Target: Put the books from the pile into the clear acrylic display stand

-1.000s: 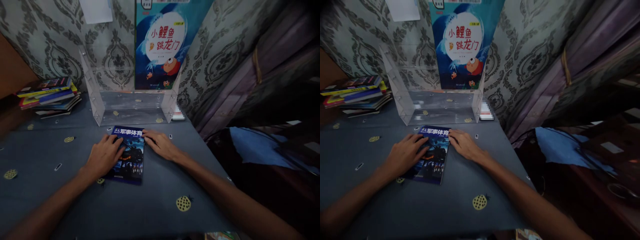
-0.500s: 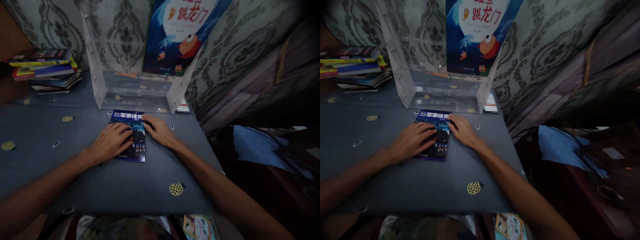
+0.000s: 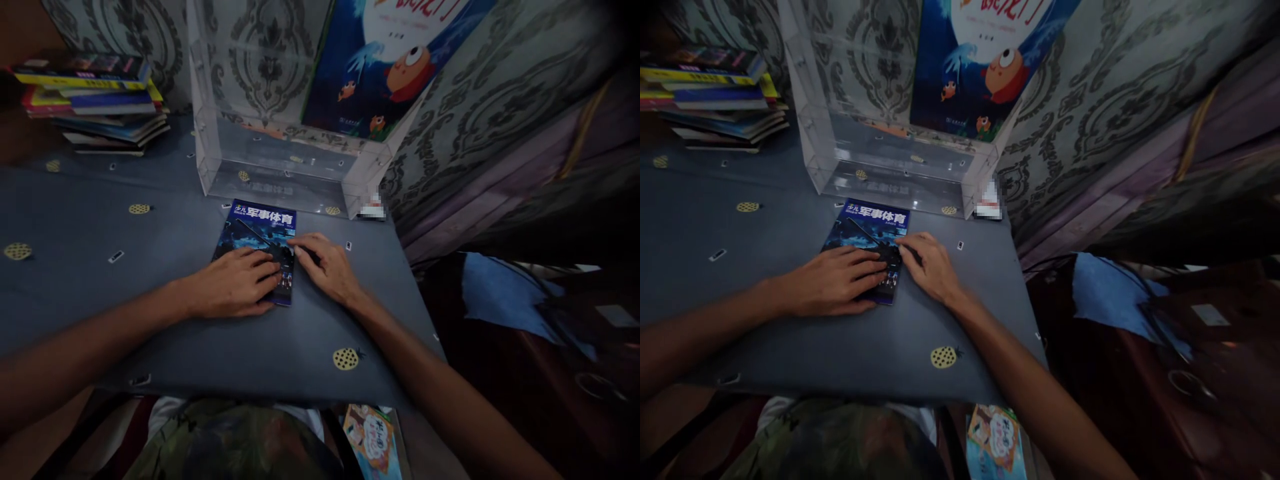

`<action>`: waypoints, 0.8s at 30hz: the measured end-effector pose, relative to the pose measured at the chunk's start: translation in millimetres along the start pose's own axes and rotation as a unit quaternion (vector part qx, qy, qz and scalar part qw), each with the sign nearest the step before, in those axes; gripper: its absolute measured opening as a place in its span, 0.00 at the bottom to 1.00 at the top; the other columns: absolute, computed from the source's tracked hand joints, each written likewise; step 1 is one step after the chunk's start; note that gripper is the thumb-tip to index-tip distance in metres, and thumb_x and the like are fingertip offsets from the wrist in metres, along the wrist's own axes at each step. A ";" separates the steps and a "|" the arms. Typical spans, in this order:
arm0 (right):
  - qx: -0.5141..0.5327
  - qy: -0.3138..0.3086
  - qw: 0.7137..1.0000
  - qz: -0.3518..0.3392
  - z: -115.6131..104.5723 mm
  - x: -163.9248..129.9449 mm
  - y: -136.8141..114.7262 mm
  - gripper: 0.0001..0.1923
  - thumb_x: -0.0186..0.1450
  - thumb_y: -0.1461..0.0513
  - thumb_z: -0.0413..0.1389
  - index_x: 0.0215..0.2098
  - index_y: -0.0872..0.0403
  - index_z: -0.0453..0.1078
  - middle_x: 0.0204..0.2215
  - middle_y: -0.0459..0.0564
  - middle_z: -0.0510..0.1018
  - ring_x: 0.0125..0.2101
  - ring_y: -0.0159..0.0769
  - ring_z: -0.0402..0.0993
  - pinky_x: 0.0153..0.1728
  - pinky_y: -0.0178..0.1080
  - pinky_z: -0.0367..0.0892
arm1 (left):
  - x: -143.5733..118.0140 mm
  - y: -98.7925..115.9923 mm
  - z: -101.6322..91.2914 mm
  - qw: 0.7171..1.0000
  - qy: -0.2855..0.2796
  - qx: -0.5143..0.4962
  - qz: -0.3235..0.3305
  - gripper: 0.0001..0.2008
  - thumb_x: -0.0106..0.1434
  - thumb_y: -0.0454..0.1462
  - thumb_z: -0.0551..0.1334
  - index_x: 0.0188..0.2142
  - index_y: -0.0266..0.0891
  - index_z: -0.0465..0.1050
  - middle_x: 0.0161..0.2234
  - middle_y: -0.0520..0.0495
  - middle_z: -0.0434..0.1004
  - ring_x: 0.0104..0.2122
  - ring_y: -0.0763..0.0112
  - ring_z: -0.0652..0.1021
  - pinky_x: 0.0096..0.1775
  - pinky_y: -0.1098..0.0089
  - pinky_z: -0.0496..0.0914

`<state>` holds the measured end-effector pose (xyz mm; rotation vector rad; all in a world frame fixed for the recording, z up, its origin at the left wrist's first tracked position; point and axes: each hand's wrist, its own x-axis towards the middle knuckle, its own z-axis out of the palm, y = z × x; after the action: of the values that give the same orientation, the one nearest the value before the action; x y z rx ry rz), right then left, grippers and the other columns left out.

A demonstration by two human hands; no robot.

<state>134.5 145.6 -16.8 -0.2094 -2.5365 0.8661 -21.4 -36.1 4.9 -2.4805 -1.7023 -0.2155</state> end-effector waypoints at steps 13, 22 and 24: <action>0.079 -0.016 0.997 -0.001 1.7 -19.6 -20.9 0.16 0.73 0.54 0.55 0.52 0.53 0.76 0.39 0.53 0.82 0.42 0.40 0.78 0.47 0.44 0.72 | -1.0 1.6 0.8 0.999 0.050 -0.016 0.014 0.15 0.73 0.41 0.56 0.47 0.37 0.80 0.45 0.39 0.84 0.50 0.58 0.81 0.51 0.58 0.76; 0.005 -0.110 0.993 -0.032 -1.6 -17.4 -18.8 0.34 0.61 0.48 0.69 0.60 0.52 0.69 0.46 0.53 0.78 0.49 0.43 0.72 0.54 0.46 0.68 | -4.9 0.5 9.9 0.992 0.127 0.002 0.028 0.14 0.70 0.39 0.59 0.50 0.38 0.79 0.47 0.40 0.83 0.48 0.55 0.82 0.49 0.57 0.78; -0.016 -0.127 0.991 -0.044 -2.4 -17.8 -18.2 0.35 0.62 0.47 0.67 0.62 0.52 0.67 0.48 0.54 0.77 0.51 0.43 0.71 0.56 0.46 0.67 | -5.2 -0.8 8.0 0.992 0.122 -0.008 0.027 0.14 0.70 0.38 0.57 0.50 0.39 0.78 0.47 0.42 0.83 0.49 0.57 0.81 0.49 0.58 0.78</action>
<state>151.4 127.5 -10.5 0.0047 -2.7724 0.8650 -23.6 -39.0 -3.8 -2.3916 -1.5381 -0.5066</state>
